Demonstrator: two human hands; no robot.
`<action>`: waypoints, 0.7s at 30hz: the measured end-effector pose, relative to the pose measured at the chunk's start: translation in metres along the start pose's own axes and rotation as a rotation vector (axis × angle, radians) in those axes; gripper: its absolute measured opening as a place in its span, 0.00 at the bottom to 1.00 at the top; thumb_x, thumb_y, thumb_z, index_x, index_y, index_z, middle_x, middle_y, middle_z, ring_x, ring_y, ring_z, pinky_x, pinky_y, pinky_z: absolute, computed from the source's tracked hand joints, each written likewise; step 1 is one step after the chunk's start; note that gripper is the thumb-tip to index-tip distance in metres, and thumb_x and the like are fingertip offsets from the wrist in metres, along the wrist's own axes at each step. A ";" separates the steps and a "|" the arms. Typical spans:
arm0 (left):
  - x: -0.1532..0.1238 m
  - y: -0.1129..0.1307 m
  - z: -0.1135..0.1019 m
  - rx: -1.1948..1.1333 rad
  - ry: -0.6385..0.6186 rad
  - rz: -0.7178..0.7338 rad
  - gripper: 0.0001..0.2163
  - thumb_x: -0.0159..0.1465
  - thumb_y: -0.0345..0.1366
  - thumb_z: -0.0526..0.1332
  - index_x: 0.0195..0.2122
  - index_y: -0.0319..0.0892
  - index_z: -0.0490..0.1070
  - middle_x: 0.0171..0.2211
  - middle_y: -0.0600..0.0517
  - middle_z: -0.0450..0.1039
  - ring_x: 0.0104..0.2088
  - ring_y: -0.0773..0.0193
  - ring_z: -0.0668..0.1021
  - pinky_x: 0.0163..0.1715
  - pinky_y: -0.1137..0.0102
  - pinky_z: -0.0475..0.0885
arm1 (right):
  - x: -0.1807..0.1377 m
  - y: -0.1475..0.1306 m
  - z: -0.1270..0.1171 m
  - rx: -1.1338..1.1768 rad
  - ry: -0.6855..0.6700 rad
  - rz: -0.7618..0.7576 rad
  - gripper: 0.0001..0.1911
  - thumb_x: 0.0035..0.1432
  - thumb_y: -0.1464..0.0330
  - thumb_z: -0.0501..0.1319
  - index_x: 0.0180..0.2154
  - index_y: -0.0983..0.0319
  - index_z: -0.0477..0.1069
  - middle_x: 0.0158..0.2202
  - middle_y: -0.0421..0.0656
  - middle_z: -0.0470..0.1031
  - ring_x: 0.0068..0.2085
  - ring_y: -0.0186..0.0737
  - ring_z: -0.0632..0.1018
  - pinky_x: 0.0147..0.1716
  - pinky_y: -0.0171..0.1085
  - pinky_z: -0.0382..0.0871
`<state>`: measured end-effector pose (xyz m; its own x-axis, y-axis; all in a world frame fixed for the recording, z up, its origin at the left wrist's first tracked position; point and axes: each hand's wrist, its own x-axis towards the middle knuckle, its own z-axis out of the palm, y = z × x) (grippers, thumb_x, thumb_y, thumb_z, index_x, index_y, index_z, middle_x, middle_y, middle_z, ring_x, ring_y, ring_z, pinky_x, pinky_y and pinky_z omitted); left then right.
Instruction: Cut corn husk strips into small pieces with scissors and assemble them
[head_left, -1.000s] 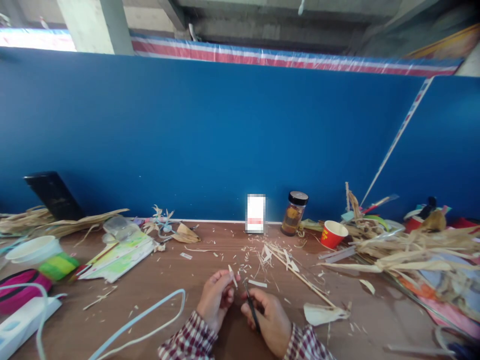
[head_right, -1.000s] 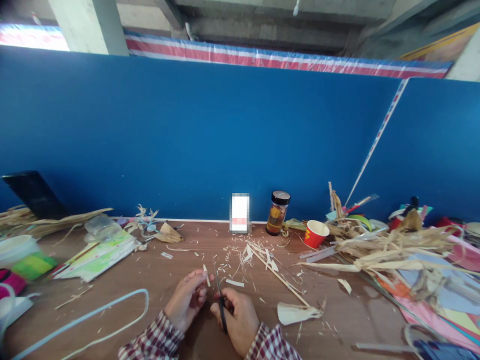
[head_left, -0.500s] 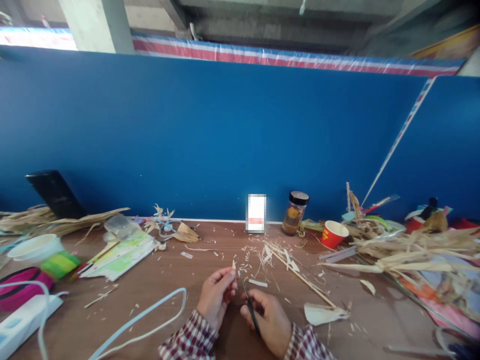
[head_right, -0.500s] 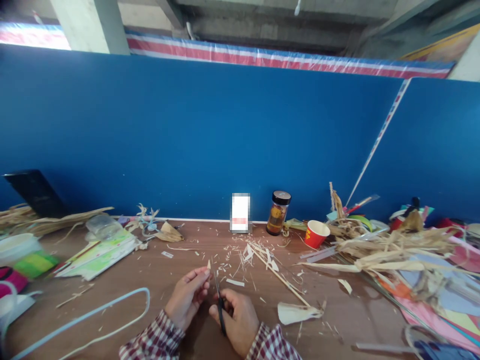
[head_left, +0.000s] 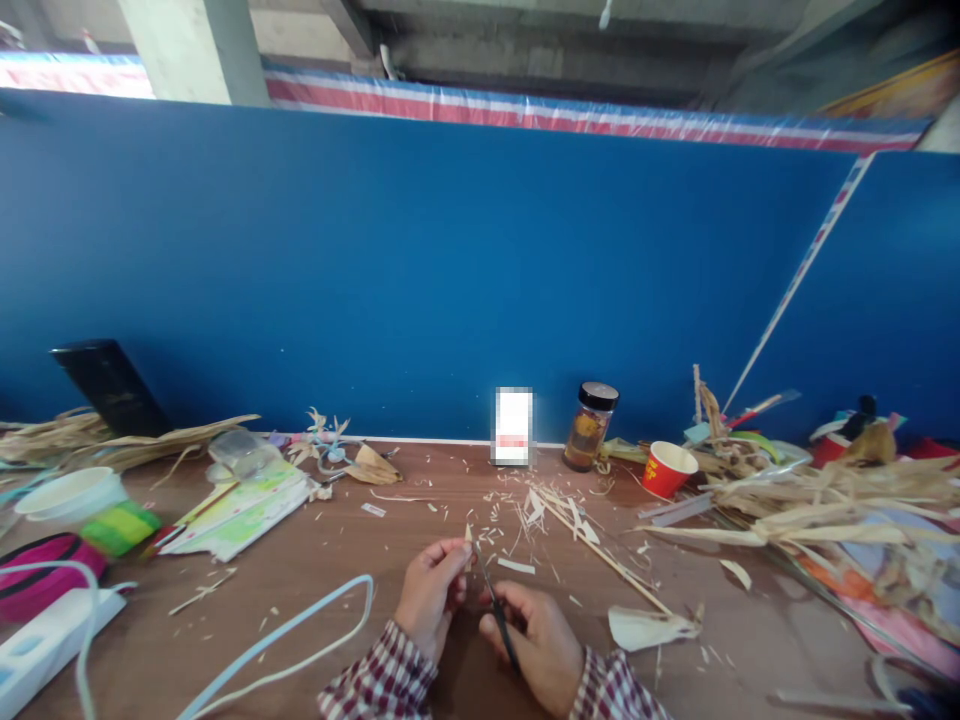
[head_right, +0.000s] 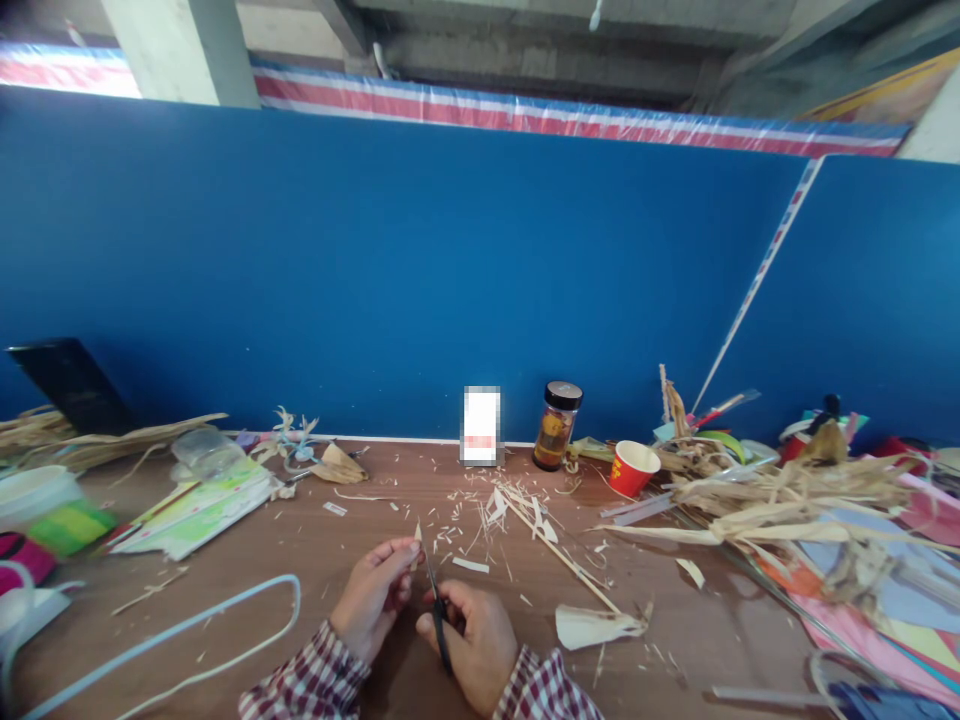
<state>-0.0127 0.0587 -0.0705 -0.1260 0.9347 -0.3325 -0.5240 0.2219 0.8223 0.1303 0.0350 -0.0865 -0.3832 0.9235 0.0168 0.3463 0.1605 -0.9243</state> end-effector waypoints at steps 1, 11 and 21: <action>-0.001 0.000 0.000 0.003 0.004 0.003 0.11 0.42 0.37 0.68 0.22 0.36 0.69 0.17 0.56 0.68 0.13 0.78 0.62 0.12 0.81 0.55 | 0.000 -0.001 0.000 0.002 -0.001 -0.002 0.13 0.53 0.61 0.57 0.37 0.63 0.70 0.19 0.35 0.65 0.22 0.31 0.66 0.20 0.28 0.56; -0.002 0.002 0.001 -0.004 -0.002 -0.009 0.11 0.42 0.36 0.68 0.23 0.36 0.69 0.18 0.55 0.68 0.14 0.78 0.63 0.13 0.80 0.56 | 0.000 -0.002 0.001 0.022 -0.003 0.004 0.11 0.54 0.62 0.57 0.36 0.63 0.70 0.19 0.35 0.64 0.21 0.30 0.65 0.20 0.28 0.55; -0.002 0.001 0.001 -0.004 -0.002 -0.014 0.11 0.43 0.36 0.68 0.23 0.35 0.69 0.18 0.55 0.68 0.14 0.78 0.63 0.13 0.80 0.56 | 0.000 -0.003 0.001 0.040 -0.012 0.014 0.13 0.54 0.61 0.56 0.35 0.63 0.70 0.19 0.36 0.64 0.21 0.31 0.65 0.20 0.28 0.56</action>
<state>-0.0120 0.0575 -0.0689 -0.1168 0.9319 -0.3434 -0.5287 0.2343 0.8158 0.1284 0.0339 -0.0845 -0.3886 0.9214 -0.0008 0.3175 0.1331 -0.9389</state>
